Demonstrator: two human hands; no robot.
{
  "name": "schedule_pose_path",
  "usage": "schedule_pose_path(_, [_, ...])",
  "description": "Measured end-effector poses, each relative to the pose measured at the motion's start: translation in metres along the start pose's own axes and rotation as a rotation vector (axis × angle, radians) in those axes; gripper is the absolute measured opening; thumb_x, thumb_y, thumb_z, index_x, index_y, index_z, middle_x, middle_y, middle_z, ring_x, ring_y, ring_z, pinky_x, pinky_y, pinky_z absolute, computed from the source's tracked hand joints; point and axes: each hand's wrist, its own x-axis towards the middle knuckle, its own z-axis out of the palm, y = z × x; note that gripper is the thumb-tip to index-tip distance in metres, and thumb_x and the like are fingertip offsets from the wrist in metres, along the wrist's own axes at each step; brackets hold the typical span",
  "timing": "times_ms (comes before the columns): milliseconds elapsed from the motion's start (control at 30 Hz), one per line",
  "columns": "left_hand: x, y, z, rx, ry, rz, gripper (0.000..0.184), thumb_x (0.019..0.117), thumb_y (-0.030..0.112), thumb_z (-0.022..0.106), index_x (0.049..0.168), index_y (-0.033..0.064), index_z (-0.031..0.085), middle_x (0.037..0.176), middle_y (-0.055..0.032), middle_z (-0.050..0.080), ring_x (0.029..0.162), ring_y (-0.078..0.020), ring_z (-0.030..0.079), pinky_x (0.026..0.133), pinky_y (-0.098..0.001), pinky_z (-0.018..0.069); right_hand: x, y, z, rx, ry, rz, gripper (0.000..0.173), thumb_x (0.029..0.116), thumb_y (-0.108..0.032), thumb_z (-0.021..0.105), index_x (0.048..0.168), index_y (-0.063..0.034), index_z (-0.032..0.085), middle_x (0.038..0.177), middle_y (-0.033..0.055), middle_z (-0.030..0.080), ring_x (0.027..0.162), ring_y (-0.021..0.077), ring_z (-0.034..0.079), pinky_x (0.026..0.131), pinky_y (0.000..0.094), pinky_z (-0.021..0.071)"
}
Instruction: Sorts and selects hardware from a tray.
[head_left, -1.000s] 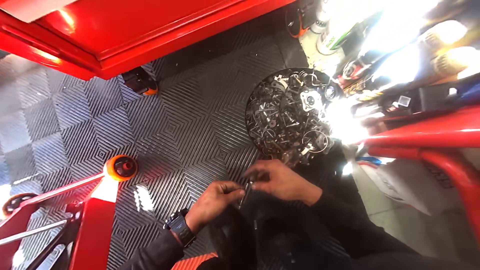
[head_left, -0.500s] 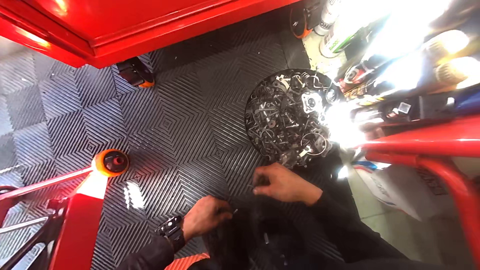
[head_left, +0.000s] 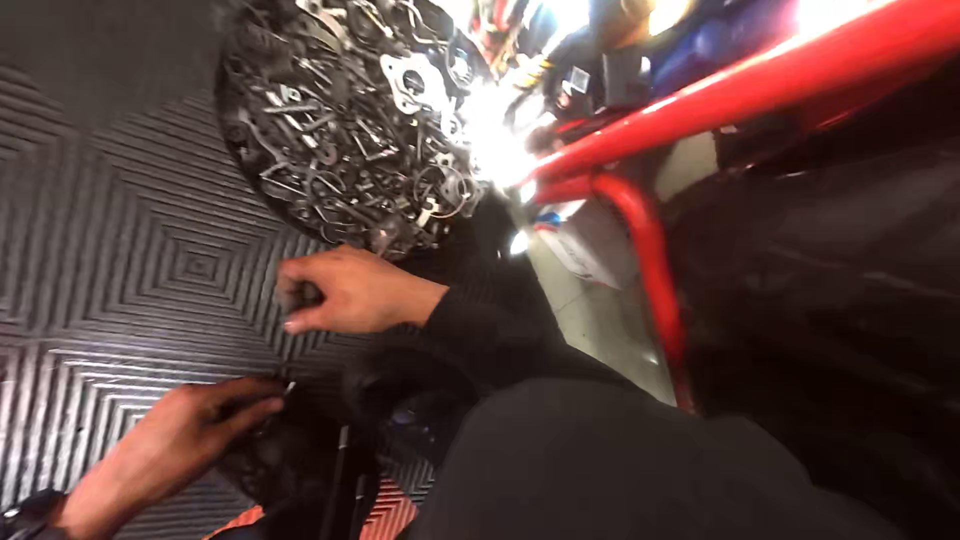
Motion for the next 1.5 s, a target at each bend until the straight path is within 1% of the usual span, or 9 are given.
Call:
schedule_pose_path(333, [-0.004,0.003,-0.001,0.035,-0.021,-0.042,0.027,0.0940,0.053,0.062,0.100,0.0323,0.078,0.077,0.0136,0.071,0.065,-0.0023,0.067,0.061,-0.0370,0.0598,-0.003,-0.003,-0.012,0.069,0.070,-0.032,0.018,0.0908,-0.019,0.077,0.101,-0.0063,0.070,0.086,0.0033,0.071,0.077,0.0145,0.068,0.074,0.0408,0.0590])
schedule_pose_path(500, [-0.001,0.013,-0.007,0.016,-0.071,-0.089,0.021,0.0977,0.045,0.065,0.103,0.0294,0.078,0.087,0.0107,0.074,0.078,-0.0045,0.070,0.077,-0.0409,0.0615,-0.016,-0.008,-0.052,0.035,0.425,0.126,0.015,0.0939,-0.019,0.070,0.107,-0.0107,0.069,0.088,-0.0001,0.073,0.074,0.0102,0.070,0.068,0.0346,0.0617])
schedule_pose_path(633, [0.001,0.013,-0.008,-0.007,-0.115,-0.114,0.024,0.0994,0.045,0.063,0.107,0.0270,0.078,0.091,0.0072,0.075,0.083,-0.0079,0.071,0.083,-0.0434,0.0597,-0.022,-0.004,-0.071,-0.195,0.693,0.201,0.018,0.0952,-0.019,0.067,0.112,-0.0122,0.067,0.095,-0.0001,0.073,0.080,0.0095,0.070,0.073,0.0349,0.0619])
schedule_pose_path(767, [0.004,0.016,-0.011,-0.005,-0.150,-0.121,0.027,0.1000,0.043,0.062,0.110,0.0235,0.078,0.092,0.0026,0.076,0.087,-0.0130,0.071,0.085,-0.0463,0.0579,-0.019,0.006,-0.060,-0.452,0.646,0.224,0.019,0.0945,-0.025,0.069,0.110,-0.0145,0.072,0.101,0.0059,0.071,0.096,0.0236,0.068,0.083,0.0510,0.0566])
schedule_pose_path(933, [0.005,0.015,-0.011,-0.010,-0.162,-0.116,0.029,0.1007,0.043,0.061,0.109,0.0216,0.078,0.093,0.0017,0.075,0.088,-0.0140,0.071,0.086,-0.0463,0.0580,-0.014,0.029,-0.028,-0.726,0.617,0.129,0.017,0.0968,-0.026,0.064,0.101,-0.0136,0.074,0.115,0.0080,0.070,0.126,0.0363,0.055,0.100,0.0577,0.0457])
schedule_pose_path(1100, [0.004,0.016,-0.011,-0.023,-0.159,-0.103,0.030,0.1015,0.042,0.059,0.110,0.0200,0.078,0.094,-0.0010,0.076,0.090,-0.0167,0.072,0.087,-0.0480,0.0573,-0.002,0.022,-0.031,-0.725,0.726,0.074,0.024,0.0996,-0.032,0.058,0.101,-0.0147,0.075,0.113,0.0053,0.072,0.121,0.0312,0.059,0.099,0.0545,0.0449])
schedule_pose_path(1233, [0.001,0.015,-0.009,-0.021,-0.129,-0.099,0.031,0.1015,0.044,0.059,0.110,0.0198,0.078,0.094,-0.0011,0.076,0.090,-0.0165,0.072,0.087,-0.0473,0.0572,0.042,0.006,-0.054,-0.796,0.588,-0.002,0.036,0.1008,-0.035,0.054,0.126,-0.0146,0.069,0.138,0.0076,0.064,0.138,0.0335,0.049,0.110,0.0590,0.0384])
schedule_pose_path(1333, [-0.001,0.016,-0.010,-0.025,-0.121,-0.112,0.032,0.1020,0.043,0.059,0.111,0.0192,0.077,0.096,-0.0014,0.076,0.091,-0.0163,0.071,0.088,-0.0467,0.0569,0.077,0.010,-0.058,-0.888,0.393,-0.076,0.053,0.1023,-0.037,0.051,0.152,-0.0168,0.050,0.166,0.0112,0.033,0.155,0.0365,0.025,0.120,0.0648,0.0231])
schedule_pose_path(1500, [-0.003,0.016,-0.009,-0.041,-0.106,-0.116,0.031,0.1023,0.044,0.058,0.112,0.0209,0.077,0.097,-0.0005,0.076,0.092,-0.0154,0.072,0.088,-0.0464,0.0573,0.058,0.027,-0.031,-0.963,0.405,0.052,0.049,0.1071,-0.036,0.042,0.152,-0.0181,0.051,0.166,0.0108,0.035,0.154,0.0340,0.030,0.123,0.0640,0.0218])
